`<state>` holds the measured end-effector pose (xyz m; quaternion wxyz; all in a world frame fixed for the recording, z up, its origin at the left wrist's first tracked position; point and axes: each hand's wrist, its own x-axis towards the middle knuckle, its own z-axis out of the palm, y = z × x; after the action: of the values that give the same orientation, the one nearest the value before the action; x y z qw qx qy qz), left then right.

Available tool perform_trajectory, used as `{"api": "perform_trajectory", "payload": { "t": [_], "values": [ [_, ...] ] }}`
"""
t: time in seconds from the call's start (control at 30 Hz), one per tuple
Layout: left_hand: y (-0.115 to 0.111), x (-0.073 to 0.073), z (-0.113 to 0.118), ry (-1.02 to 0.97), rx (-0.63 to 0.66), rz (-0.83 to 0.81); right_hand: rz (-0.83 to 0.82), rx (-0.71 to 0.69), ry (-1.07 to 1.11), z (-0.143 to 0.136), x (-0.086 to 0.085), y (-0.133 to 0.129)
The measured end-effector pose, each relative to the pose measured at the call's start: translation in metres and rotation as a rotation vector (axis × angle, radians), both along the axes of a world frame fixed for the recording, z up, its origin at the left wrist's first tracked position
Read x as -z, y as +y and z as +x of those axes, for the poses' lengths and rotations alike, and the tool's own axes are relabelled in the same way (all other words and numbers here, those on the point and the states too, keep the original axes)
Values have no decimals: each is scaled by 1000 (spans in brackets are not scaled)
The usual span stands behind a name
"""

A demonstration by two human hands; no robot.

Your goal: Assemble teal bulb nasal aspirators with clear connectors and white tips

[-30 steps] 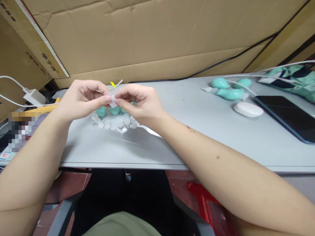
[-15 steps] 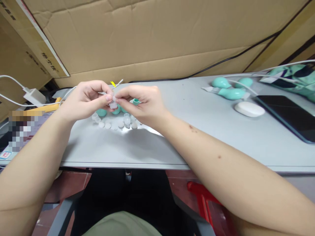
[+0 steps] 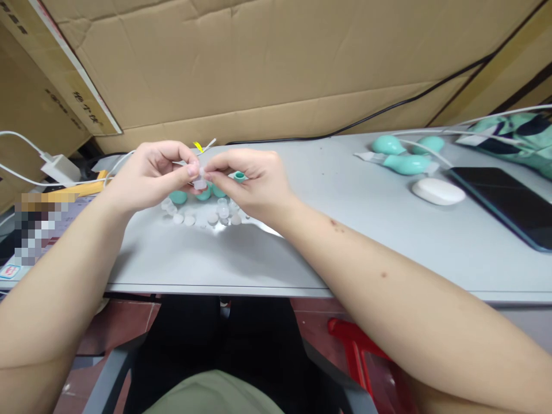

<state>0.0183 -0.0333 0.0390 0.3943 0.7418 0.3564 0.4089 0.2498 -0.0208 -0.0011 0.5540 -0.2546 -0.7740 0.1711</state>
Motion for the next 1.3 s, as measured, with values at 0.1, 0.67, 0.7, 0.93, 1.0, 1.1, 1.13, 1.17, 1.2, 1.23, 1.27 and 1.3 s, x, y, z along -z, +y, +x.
{"api": "perform_trajectory", "payload": {
  "t": [0.1, 0.67, 0.7, 0.93, 1.0, 1.1, 1.13, 1.17, 1.2, 1.23, 1.27, 1.3],
  "values": [
    [1, 0, 0, 11, 2, -2, 2, -1, -24, 0, 0, 1],
    [0, 1, 8, -61, -55, 9, -103, -96, 204, -10, 7, 2],
    [1, 2, 9, -69, -67, 8, -124, -93, 223, -11, 8, 1],
    [1, 4, 9, -48, -92, 5, -198, -188, 230, -12, 2, 5],
    [1, 4, 7, -20, -93, 2, -232, -215, 200, -9, 1, 10],
    [1, 4, 4, 21, -78, -9, -290, -224, 142, -4, 1, 15],
    [1, 4, 4, 29, -69, -10, -291, -220, 119, -3, 1, 16],
    [1, 4, 4, 33, -61, -9, -278, -211, 95, -2, 0, 16],
    [1, 4, 4, 35, -55, -6, -249, -196, 68, -1, 0, 16],
    [1, 4, 4, 36, -51, -1, -209, -176, 40, 0, -1, 15],
    [1, 4, 4, 36, -48, 3, -165, -151, 7, 0, -2, 15],
    [1, 4, 5, 37, -49, 4, -122, -125, -27, 1, -3, 14]
  ]
}}
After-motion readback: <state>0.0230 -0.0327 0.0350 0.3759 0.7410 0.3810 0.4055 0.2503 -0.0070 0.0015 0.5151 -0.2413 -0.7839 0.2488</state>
